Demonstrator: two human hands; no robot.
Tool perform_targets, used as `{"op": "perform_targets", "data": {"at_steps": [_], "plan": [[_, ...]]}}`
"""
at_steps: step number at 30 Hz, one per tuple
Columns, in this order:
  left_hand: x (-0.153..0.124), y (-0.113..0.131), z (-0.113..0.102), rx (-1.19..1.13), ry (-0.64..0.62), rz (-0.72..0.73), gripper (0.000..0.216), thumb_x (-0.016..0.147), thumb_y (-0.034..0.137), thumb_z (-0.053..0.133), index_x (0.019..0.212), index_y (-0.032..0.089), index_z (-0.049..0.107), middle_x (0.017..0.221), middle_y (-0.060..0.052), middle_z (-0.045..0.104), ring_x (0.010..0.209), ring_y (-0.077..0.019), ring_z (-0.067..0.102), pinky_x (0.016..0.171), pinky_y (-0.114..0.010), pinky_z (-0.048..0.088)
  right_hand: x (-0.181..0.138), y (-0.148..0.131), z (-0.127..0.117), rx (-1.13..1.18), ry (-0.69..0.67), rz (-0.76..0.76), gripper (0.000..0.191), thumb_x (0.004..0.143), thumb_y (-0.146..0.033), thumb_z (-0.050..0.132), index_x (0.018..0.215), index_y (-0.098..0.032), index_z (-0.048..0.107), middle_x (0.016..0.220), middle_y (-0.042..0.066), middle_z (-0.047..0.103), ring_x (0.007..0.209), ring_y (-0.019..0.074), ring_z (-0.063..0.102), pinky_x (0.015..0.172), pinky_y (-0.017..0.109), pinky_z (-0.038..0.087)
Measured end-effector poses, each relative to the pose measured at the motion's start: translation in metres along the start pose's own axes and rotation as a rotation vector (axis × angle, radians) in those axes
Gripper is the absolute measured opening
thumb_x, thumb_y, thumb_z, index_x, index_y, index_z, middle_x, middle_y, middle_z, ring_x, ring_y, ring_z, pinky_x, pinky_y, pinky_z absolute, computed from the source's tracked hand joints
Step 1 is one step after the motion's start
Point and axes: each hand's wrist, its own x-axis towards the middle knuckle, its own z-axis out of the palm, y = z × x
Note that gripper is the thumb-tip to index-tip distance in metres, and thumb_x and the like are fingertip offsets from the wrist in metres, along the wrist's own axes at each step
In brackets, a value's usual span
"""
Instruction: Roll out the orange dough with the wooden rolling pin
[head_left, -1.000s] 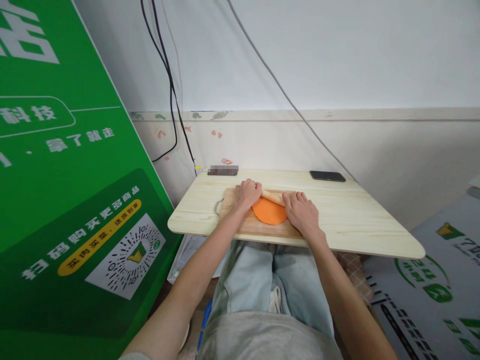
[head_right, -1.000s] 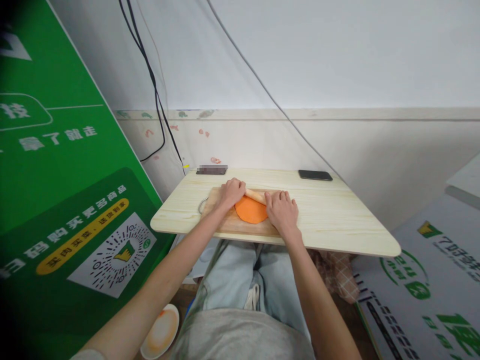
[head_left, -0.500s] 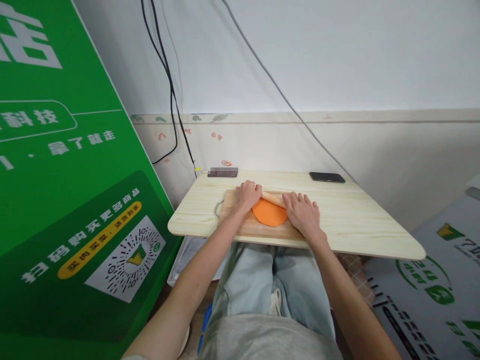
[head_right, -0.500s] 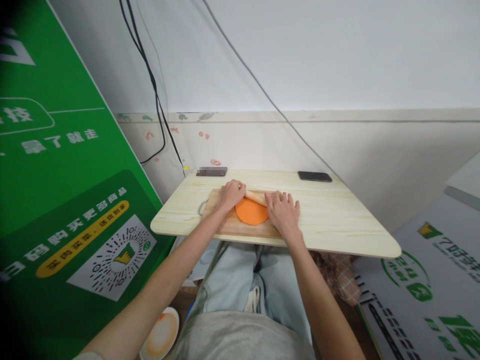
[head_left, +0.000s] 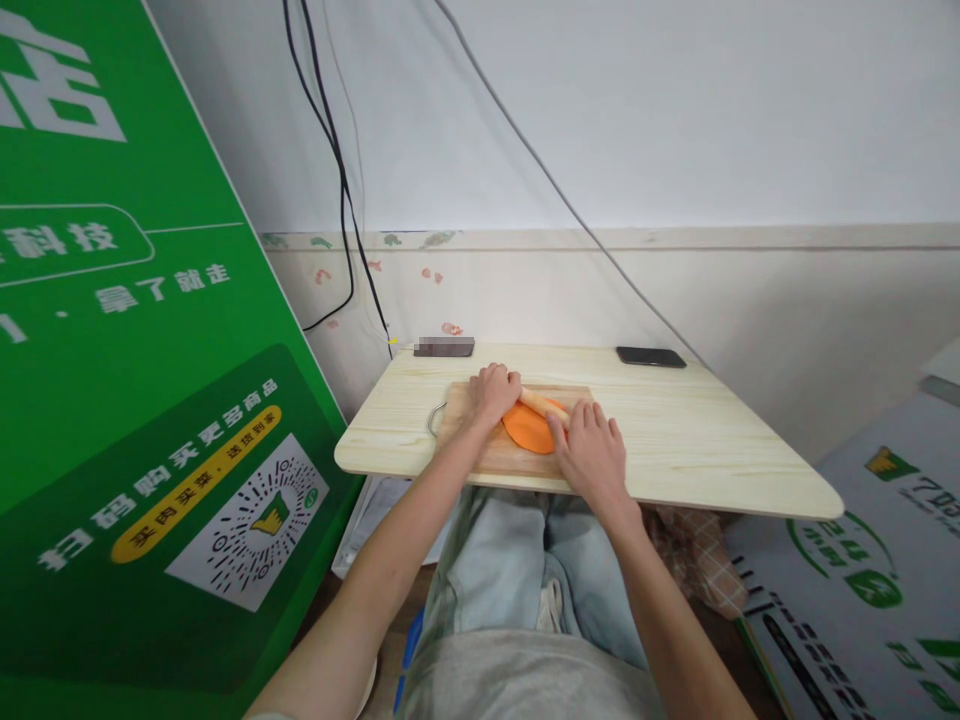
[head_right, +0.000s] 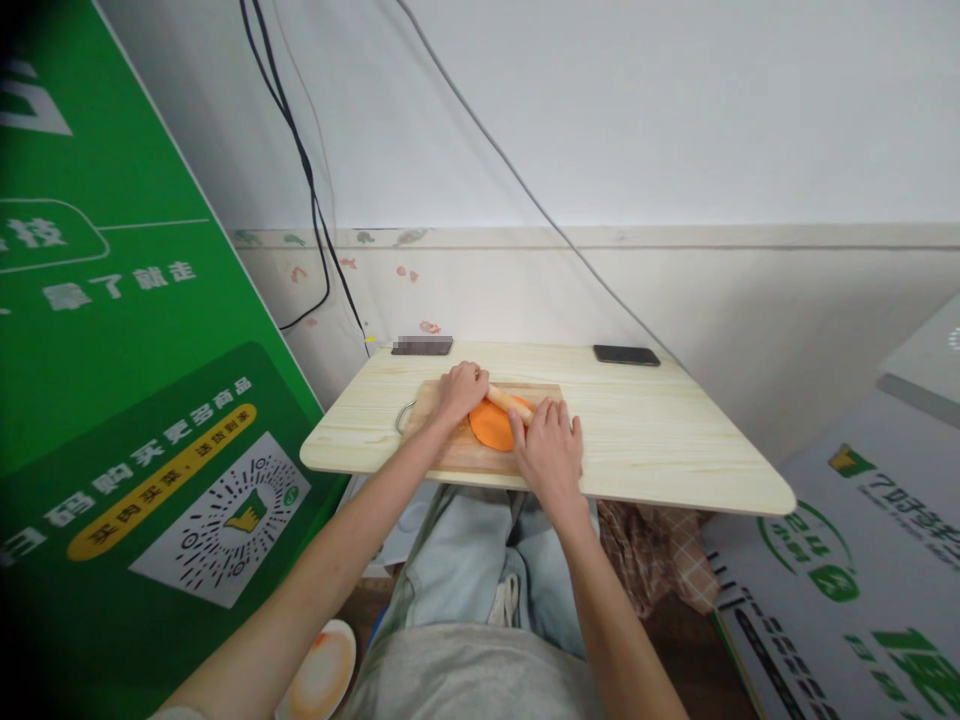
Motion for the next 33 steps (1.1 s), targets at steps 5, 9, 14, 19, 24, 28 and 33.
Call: {"op": "perform_targets", "data": {"at_steps": [5,9,14,19,24,28,33], "plan": [[-0.001,0.001,0.001,0.034,0.004,0.013,0.04,0.113,0.035,0.043,0.116,0.021,0.08,0.133,-0.014,0.08,0.126,-0.0287,0.072,0.108,-0.039,0.053,0.044,0.022,-0.007,-0.005,-0.102,0.122,0.076,0.118,-0.05,0.017,0.158,-0.002,0.061,0.17,0.031,0.052,0.163,0.042,0.043,0.124,0.063,0.042],[0.0,0.001,0.001,0.021,0.003,0.013,0.04,0.113,0.036,0.044,0.116,0.021,0.081,0.132,-0.014,0.08,0.126,-0.0293,0.072,0.11,-0.04,0.053,0.052,0.03,-0.003,-0.014,-0.09,0.109,0.075,0.118,-0.047,0.016,0.162,-0.002,0.057,0.173,0.032,0.048,0.165,0.0413,0.041,0.124,0.065,0.042],[0.003,0.0,0.003,-0.002,-0.006,0.001,0.038,0.112,0.033,0.044,0.117,0.022,0.08,0.134,-0.013,0.079,0.126,-0.0287,0.072,0.11,-0.04,0.053,0.012,0.017,0.007,-0.002,0.031,-0.003,0.072,0.116,-0.039,0.018,0.168,0.002,0.046,0.17,0.032,0.052,0.163,0.038,0.044,0.126,0.057,0.043],[0.003,-0.001,0.003,-0.005,-0.008,0.002,0.039,0.113,0.031,0.042,0.115,0.022,0.08,0.133,-0.012,0.079,0.126,-0.0275,0.072,0.11,-0.039,0.052,-0.013,0.001,0.007,0.004,0.079,-0.048,0.074,0.116,-0.039,0.017,0.167,0.007,0.043,0.166,0.033,0.055,0.161,0.0377,0.047,0.128,0.054,0.04],[0.002,-0.002,0.004,0.006,0.001,0.071,0.044,0.115,0.033,0.039,0.116,0.02,0.081,0.134,-0.014,0.077,0.127,-0.027,0.07,0.112,-0.039,0.05,0.022,0.016,0.002,0.016,-0.027,0.039,0.071,0.118,-0.043,0.017,0.161,-0.004,0.056,0.164,0.028,0.06,0.159,0.0386,0.048,0.127,0.062,0.039],[0.002,-0.003,0.005,0.012,-0.011,0.102,0.048,0.116,0.038,0.037,0.116,0.019,0.082,0.132,-0.014,0.077,0.128,-0.0263,0.069,0.114,-0.038,0.049,0.054,0.035,0.001,-0.006,-0.082,0.097,0.07,0.118,-0.045,0.019,0.168,-0.007,0.05,0.178,0.025,0.043,0.17,0.0411,0.03,0.13,0.073,0.029],[0.003,-0.004,0.007,0.015,-0.017,0.093,0.046,0.115,0.036,0.04,0.112,0.019,0.083,0.13,-0.014,0.078,0.126,-0.0263,0.07,0.113,-0.037,0.05,0.048,0.036,0.003,-0.01,-0.059,0.024,0.07,0.118,-0.044,0.016,0.169,-0.007,0.048,0.175,0.024,0.048,0.167,0.0387,0.036,0.131,0.069,0.031]]}}
